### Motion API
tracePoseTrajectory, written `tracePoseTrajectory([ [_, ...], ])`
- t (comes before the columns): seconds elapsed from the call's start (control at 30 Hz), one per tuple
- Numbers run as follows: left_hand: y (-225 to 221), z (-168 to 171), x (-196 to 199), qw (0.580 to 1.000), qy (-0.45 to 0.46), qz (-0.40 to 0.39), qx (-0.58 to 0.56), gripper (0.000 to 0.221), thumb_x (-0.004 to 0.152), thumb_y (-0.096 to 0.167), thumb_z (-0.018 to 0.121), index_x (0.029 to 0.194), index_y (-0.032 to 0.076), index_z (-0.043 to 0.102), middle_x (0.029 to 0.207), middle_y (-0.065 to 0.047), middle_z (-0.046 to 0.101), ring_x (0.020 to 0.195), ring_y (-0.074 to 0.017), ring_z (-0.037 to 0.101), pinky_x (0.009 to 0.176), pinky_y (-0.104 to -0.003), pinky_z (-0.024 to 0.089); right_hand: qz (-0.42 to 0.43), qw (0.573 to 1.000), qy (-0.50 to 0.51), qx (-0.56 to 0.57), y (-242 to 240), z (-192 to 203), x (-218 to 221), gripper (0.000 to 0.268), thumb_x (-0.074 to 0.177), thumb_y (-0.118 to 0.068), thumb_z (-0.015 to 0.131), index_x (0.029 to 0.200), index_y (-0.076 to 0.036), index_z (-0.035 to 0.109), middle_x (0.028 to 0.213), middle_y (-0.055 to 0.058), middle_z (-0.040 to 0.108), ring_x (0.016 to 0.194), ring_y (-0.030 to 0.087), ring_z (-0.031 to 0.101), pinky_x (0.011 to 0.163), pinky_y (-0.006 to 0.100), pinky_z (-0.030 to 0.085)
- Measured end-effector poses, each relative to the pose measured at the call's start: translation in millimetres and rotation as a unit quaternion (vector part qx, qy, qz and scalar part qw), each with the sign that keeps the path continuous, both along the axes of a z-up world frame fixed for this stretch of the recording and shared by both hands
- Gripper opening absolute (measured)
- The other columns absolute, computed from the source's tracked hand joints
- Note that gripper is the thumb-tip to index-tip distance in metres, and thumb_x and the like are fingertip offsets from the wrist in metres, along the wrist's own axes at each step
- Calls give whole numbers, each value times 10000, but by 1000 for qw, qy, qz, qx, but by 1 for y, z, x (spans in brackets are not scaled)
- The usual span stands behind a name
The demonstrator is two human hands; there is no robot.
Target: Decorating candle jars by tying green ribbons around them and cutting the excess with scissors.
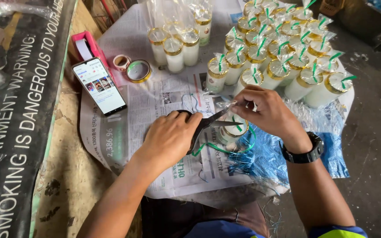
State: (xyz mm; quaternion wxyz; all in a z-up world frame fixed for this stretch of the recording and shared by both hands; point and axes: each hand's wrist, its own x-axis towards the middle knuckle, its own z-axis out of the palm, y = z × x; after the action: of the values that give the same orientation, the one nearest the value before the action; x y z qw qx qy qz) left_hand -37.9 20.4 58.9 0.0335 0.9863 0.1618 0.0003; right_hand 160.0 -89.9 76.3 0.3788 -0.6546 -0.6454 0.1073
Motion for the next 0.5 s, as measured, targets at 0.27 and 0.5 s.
tracePoseTrajectory([
  [0.27,-9,4,7,987,-78,-41,134,194,753,34,443,914,74,542,558,-102,579,553,-236,593,536,-322,451,21,998,-57,12,1,4,0,32,766,-72,608,747,-47,609,669,93,540,581,209,513,541,302,432],
  [0.5,21,-18,-22,986,-129,24,104,246,730,102,493,974,135,484,695,-59,624,648,-227,619,595,-332,460,40,998,-53,-4,-30,20,-4,105,664,-115,664,757,-114,616,671,40,596,576,200,578,605,314,451],
])
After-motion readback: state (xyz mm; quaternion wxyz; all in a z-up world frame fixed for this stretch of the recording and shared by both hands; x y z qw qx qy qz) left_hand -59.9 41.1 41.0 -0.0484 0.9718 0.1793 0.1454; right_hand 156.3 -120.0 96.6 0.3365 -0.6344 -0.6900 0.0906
